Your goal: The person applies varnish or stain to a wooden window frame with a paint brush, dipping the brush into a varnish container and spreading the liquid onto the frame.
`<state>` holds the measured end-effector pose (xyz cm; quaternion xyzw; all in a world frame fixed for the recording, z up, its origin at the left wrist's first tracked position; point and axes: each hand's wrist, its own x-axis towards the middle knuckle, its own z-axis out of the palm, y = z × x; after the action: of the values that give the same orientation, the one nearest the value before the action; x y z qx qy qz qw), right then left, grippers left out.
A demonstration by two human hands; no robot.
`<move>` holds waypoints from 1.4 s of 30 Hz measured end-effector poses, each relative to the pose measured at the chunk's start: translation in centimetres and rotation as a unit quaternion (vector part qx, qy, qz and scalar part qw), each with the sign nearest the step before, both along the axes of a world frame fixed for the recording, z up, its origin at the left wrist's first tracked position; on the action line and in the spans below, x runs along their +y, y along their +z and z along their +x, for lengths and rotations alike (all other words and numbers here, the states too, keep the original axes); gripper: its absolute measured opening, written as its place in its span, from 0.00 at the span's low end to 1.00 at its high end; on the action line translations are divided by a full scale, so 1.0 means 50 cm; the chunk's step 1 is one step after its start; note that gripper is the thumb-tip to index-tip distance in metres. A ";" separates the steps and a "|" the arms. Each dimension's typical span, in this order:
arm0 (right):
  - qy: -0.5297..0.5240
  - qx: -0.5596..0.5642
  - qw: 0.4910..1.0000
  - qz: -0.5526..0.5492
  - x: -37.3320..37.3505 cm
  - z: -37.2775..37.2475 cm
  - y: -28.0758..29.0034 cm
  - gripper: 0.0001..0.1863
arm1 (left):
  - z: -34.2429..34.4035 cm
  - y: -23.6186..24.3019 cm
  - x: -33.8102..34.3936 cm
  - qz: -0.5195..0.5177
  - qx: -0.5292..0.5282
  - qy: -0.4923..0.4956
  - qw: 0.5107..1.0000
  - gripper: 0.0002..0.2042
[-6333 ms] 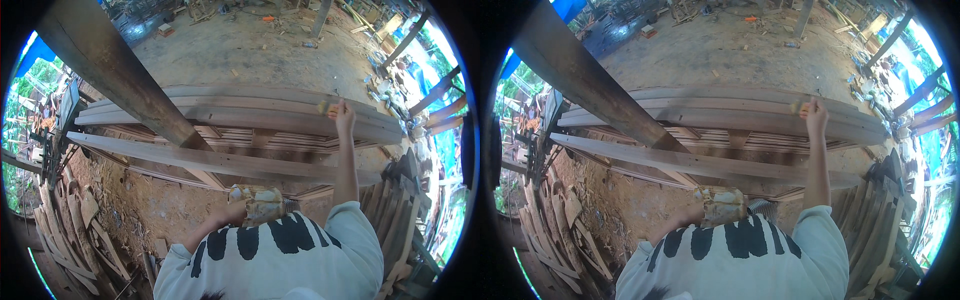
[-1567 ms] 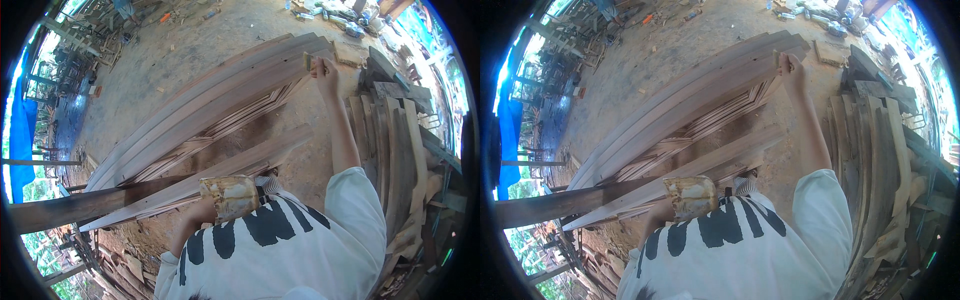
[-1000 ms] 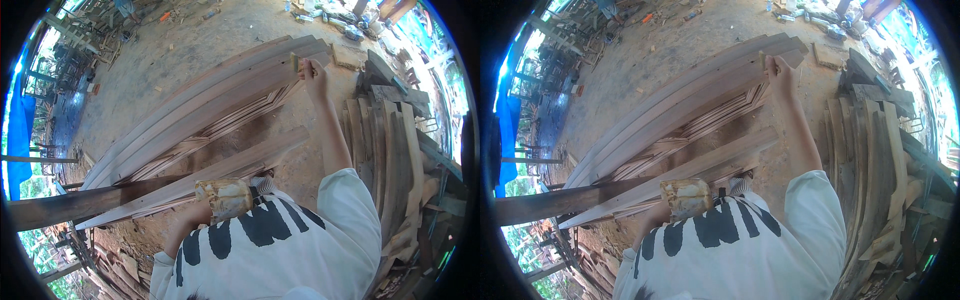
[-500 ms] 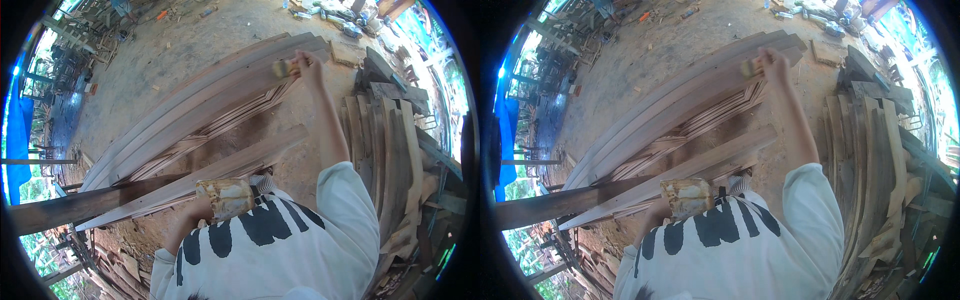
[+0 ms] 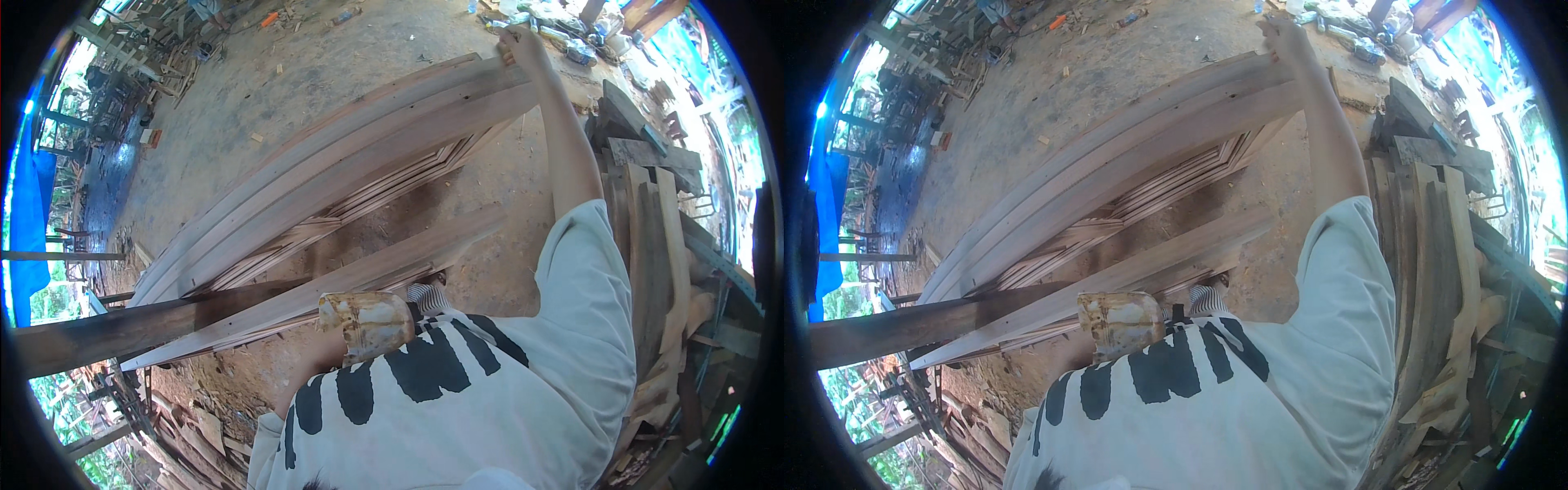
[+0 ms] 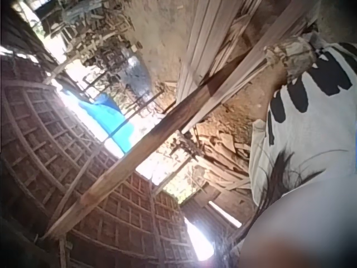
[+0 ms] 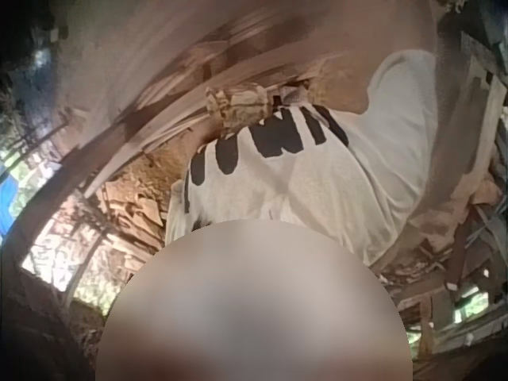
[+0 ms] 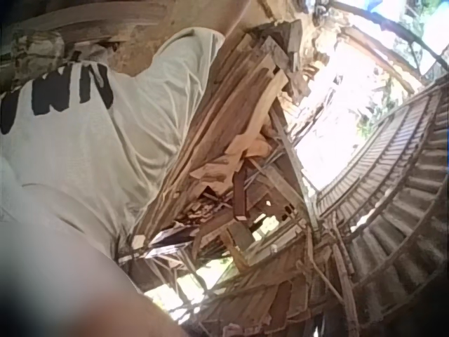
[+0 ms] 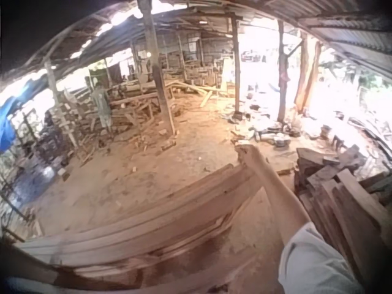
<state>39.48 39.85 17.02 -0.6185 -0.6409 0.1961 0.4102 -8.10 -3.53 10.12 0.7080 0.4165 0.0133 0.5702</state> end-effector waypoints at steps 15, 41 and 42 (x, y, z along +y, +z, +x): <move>-0.011 -0.116 0.983 -0.141 0.066 -0.035 -0.008 0.28 | -0.020 0.023 0.001 -0.043 -0.020 0.010 0.999 0.25; -0.034 -0.151 0.987 -0.046 -0.145 -0.265 -0.074 0.17 | -0.185 0.055 -0.039 -0.104 -0.081 0.078 0.988 0.25; -0.028 -0.109 0.993 -0.039 -0.154 -0.289 -0.092 0.16 | -0.194 0.055 -0.043 -0.107 -0.086 0.081 0.987 0.25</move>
<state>25.05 32.16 12.44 -0.6695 -0.6561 0.1410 0.3185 -17.81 -5.68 12.87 0.6033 0.4207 0.0753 0.6733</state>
